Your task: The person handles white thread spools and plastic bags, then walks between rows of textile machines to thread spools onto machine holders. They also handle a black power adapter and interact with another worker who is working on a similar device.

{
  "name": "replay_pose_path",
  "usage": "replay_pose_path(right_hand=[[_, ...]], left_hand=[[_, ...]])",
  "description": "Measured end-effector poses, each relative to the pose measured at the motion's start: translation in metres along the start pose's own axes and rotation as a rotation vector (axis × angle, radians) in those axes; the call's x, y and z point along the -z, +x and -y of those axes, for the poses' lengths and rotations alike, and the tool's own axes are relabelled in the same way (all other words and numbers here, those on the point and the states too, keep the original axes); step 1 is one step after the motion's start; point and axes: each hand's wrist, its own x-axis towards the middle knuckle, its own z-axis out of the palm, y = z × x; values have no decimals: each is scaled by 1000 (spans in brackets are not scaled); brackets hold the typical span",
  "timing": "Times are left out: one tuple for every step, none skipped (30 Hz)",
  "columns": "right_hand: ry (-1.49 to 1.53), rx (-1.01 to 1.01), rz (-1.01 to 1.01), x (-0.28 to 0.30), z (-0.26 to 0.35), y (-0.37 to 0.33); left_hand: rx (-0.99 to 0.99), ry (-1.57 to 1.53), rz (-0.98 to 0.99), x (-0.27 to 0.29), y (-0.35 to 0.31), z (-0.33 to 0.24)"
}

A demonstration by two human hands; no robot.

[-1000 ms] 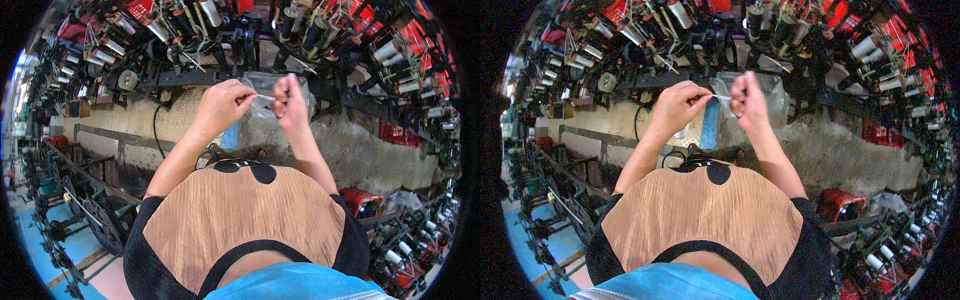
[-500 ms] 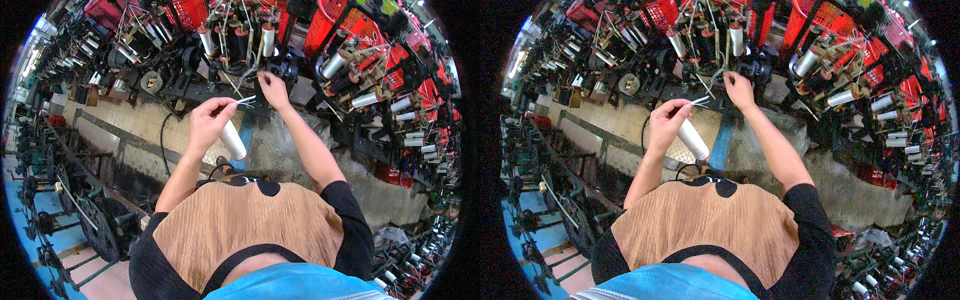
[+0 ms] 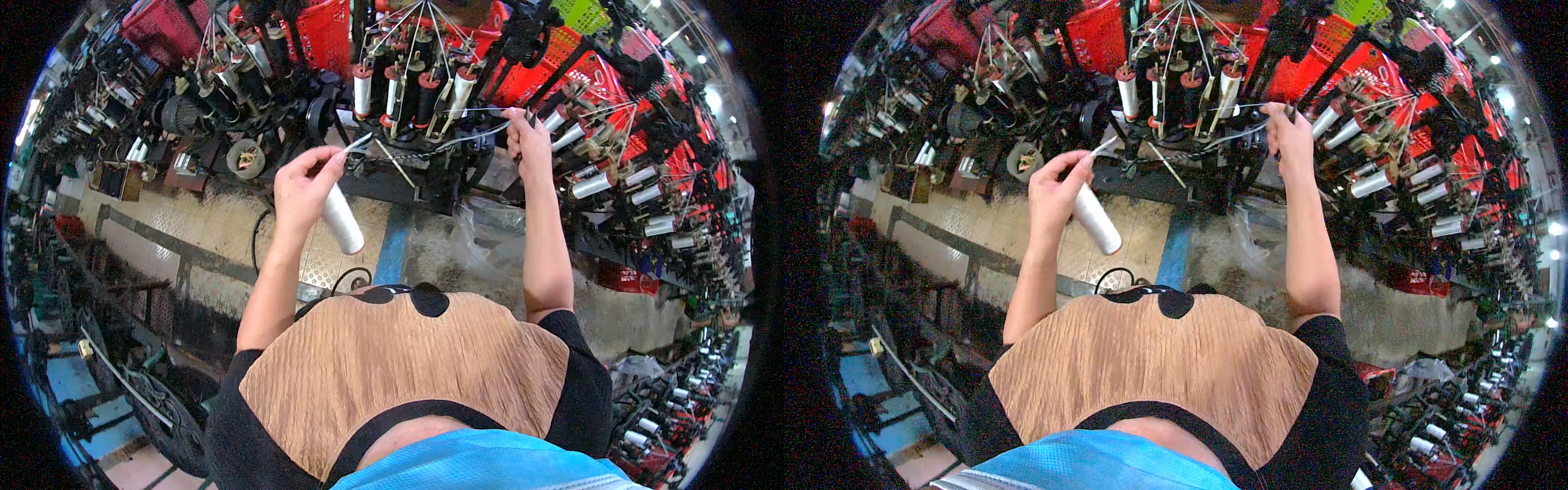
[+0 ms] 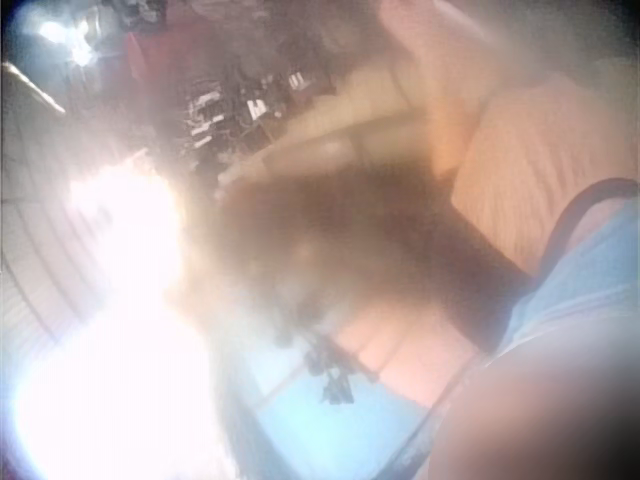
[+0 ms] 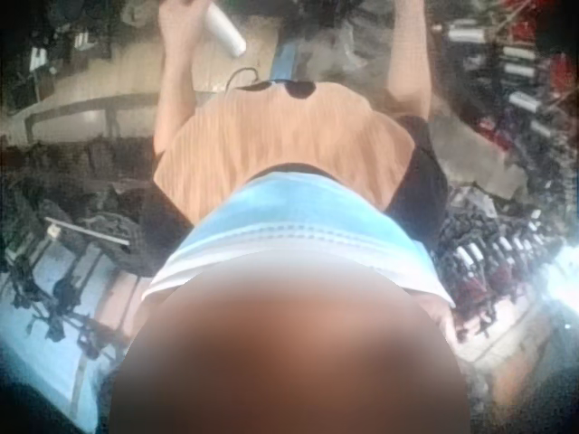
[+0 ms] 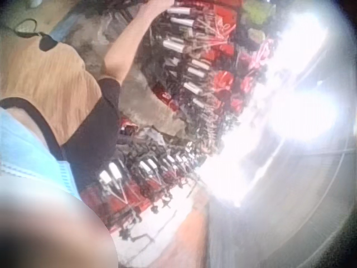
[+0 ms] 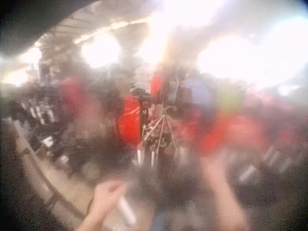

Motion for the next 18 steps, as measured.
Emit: replay_pose_path(right_hand=[[-22, -53, 114, -8, 21, -18], [-101, -83, 231, -22, 37, -41], [-208, -53, 419, -35, 52, -64], [-264, -15, 553, -52, 64, -83], [-420, 219, 637, -63, 78, -99], [-430, 267, 663, -74, 89, -110], [-388, 262, 653, -79, 103, -115], [-344, 262, 648, -82, 114, -118], [-266, 284, 585, -86, 124, -117], [-186, 307, 527, -91, 132, -114], [-71, 312, 572, -95, 138, -109], [-14, 255, 597, -101, 142, -105], [0, 181, 569, -108, 143, -103], [29, 111, 583, -117, 142, -103], [11, 127, 590, -126, 140, -105], [-53, 179, 578, -135, 137, -109], [-68, 276, 641, -141, 134, -115], [-111, 325, 638, -148, 130, -121]], left_hand=[[-48, -1, 20, -7, 9, -4], [-89, -3, 42, -16, 18, -8], [-135, -28, 77, -28, 28, -14], [-191, 33, 117, -38, 38, -21], [-225, -3, 187, -48, 44, -28], [-288, -62, 263, -56, 49, -34], [-290, -129, 347, -62, 53, -40], [-272, -66, 465, -61, 53, -46], [-349, -43, 526, -59, 51, -51], [-395, -8, 577, -53, 47, -56], [-389, -81, 670, -45, 43, -60], [-516, -72, 693, -37, 42, -65], [-557, -38, 647, -27, 38, -70], [-575, -2, 590, -16, 32, -74], [-579, -43, 475, -4, 27, -77], [-563, -81, 345, 6, 22, -81], [-526, -216, 241, 14, 20, -84], [-503, -354, 156, 21, 19, -87]])
